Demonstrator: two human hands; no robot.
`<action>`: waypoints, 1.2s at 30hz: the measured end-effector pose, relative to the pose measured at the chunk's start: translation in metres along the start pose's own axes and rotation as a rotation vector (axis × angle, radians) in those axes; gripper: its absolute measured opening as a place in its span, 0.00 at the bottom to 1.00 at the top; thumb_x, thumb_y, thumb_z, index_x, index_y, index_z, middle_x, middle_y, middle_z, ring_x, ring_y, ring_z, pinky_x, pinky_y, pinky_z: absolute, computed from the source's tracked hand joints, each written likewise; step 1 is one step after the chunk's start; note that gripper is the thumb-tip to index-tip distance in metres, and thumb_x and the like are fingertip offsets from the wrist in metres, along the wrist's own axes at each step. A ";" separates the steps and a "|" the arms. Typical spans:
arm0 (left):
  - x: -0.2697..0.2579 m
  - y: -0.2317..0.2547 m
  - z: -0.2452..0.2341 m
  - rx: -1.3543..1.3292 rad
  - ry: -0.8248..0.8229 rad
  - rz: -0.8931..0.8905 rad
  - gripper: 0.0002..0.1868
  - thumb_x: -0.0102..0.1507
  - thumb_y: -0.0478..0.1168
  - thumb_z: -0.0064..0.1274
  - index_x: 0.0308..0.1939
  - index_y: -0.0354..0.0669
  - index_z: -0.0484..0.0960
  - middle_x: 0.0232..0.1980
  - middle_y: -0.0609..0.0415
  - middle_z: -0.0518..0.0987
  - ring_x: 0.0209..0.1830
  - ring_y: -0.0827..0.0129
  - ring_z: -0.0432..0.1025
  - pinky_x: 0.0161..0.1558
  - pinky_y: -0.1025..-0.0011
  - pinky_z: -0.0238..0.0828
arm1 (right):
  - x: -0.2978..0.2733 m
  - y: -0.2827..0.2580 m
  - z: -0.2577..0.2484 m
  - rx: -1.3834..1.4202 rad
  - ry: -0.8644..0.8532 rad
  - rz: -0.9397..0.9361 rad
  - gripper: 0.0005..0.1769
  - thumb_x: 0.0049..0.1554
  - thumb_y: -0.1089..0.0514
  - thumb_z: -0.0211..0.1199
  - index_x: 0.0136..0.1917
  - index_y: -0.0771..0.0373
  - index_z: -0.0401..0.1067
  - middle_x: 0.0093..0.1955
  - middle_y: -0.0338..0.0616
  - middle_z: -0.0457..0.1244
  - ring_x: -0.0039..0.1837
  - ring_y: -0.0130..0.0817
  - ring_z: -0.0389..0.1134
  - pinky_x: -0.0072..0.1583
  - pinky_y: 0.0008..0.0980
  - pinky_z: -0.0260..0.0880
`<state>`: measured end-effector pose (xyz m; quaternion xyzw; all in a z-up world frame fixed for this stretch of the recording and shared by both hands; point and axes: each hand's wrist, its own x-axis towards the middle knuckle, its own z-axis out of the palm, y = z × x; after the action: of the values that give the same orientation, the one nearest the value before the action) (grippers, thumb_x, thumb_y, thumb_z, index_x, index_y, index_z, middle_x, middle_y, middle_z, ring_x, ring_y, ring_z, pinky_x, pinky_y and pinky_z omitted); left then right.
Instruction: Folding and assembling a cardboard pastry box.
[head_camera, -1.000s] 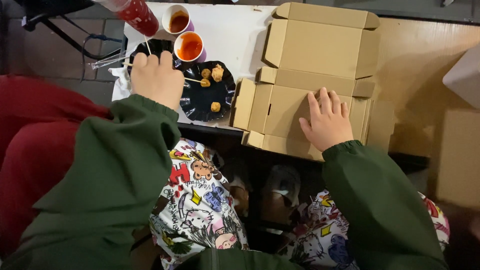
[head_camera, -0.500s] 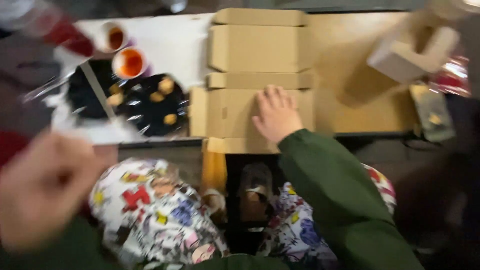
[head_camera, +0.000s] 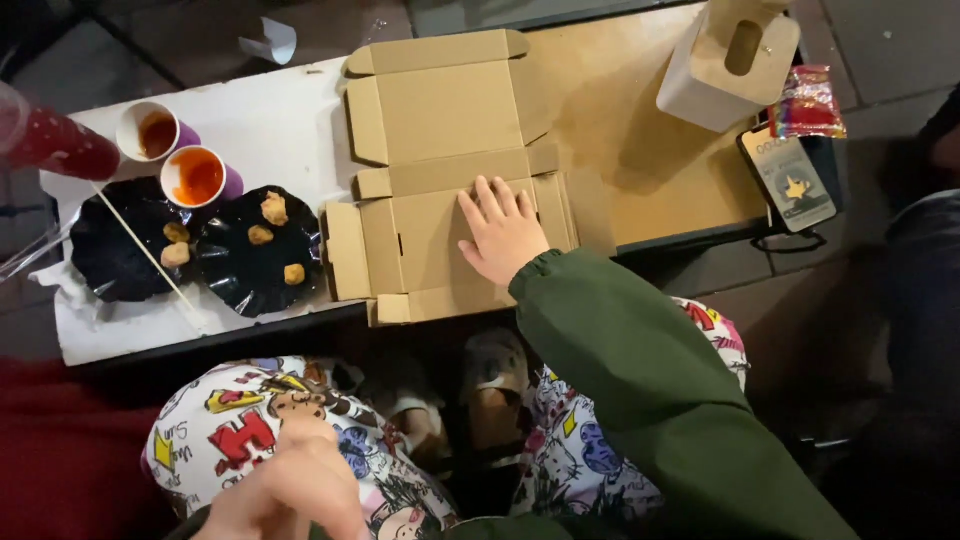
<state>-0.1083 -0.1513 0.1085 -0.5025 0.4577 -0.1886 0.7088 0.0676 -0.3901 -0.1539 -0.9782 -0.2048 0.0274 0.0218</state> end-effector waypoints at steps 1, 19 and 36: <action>0.002 -0.011 0.007 -0.037 0.164 -0.143 0.19 0.60 0.38 0.53 0.12 0.45 0.73 0.14 0.60 0.65 0.17 0.73 0.55 0.29 0.75 0.61 | 0.000 0.000 0.000 -0.001 0.002 0.003 0.38 0.61 0.38 0.46 0.76 0.58 0.47 0.77 0.53 0.43 0.76 0.54 0.43 0.68 0.59 0.50; 0.092 0.212 0.258 -1.887 -1.033 -1.217 0.09 0.68 0.41 0.48 0.49 0.42 0.75 0.43 0.41 0.82 0.41 0.43 0.76 0.42 0.51 0.69 | -0.005 0.040 -0.087 0.315 -0.334 0.193 0.36 0.60 0.39 0.43 0.75 0.59 0.50 0.77 0.57 0.44 0.77 0.56 0.42 0.71 0.57 0.42; 0.089 0.287 0.294 -1.959 -1.012 -1.405 0.30 0.54 0.47 0.65 0.49 0.31 0.69 0.50 0.34 0.77 0.54 0.43 0.72 0.51 0.54 0.71 | -0.022 0.093 -0.091 0.283 -0.401 0.444 0.39 0.58 0.34 0.47 0.73 0.62 0.57 0.73 0.60 0.52 0.72 0.60 0.54 0.65 0.54 0.61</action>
<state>0.1281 0.0640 -0.1643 -0.9516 -0.2700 0.1020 -0.1056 0.0902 -0.4873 -0.0668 -0.9613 0.0192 0.2519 0.1104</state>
